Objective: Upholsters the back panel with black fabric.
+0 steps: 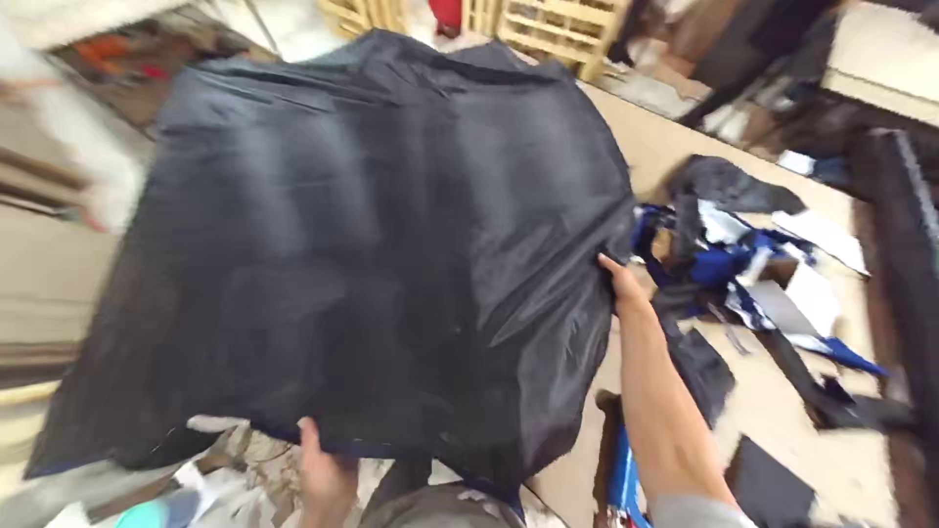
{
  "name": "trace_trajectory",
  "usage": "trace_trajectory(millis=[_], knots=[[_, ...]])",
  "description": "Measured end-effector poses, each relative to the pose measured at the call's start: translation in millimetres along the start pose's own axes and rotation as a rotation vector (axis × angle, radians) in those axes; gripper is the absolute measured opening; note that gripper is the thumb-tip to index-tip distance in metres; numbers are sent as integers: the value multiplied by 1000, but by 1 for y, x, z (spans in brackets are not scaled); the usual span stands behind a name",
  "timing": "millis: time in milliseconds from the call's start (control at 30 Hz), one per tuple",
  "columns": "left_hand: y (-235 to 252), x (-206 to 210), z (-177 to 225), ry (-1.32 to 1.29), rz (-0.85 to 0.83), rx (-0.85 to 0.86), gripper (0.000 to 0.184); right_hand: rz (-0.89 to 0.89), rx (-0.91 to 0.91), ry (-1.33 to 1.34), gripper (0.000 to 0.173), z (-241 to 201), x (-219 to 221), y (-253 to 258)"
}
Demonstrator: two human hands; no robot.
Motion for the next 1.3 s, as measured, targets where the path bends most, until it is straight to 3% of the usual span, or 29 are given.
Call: trace_trajectory(millis=[100, 233, 333, 600, 700, 867, 933, 1000, 1033, 1100, 1133, 1233, 1300], knots=[[15, 7, -1, -6, 17, 98, 65, 33, 19, 44, 57, 2, -1, 10], [19, -11, -1, 29, 111, 32, 68, 54, 33, 55, 59, 4, 9, -11], [24, -23, 3, 78, 84, -19, 72, 96, 9, 28, 61, 0, 7, -31], [101, -116, 72, 208, 94, 113, 71, 161, 21, -78, 64, 65, 28, -167], [133, -143, 100, 169, 66, 132, 72, 138, 3, 20, 58, 90, 50, -212], [151, -158, 105, 143, 96, 165, 76, 5, 9, 108, 48, 101, 66, -236], [129, -158, 100, 272, 64, 332, 80, 98, -35, -21, 51, 90, 47, -240], [65, -160, 93, 561, 22, 664, 83, 229, -315, -249, 77, 58, 15, -251], [20, -160, 86, 732, 22, 845, 80, 178, -540, -340, 89, 38, 10, -263], [-73, -151, 55, 937, 37, 1260, 66, -110, -963, -544, 93, 17, 26, -303], [-110, -141, 34, 1023, 8, 1377, 59, -298, -1135, -673, 92, 23, 38, -330], [-152, -98, -17, 1240, -35, 1430, 65, -722, -1509, -880, 77, 76, 77, -400], [-151, -73, -27, 1316, 34, 1438, 71, -832, -1647, -875, 63, 105, 98, -421]])
Point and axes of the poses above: each hand's wrist, its own y-axis towards the middle knuckle, its own x-axis out of the palm, z = x × y, the point moved 8 cm from there along y, towards the middle knuckle, and after that the axes turned 6 degrees about z, right-handed, at the moved point
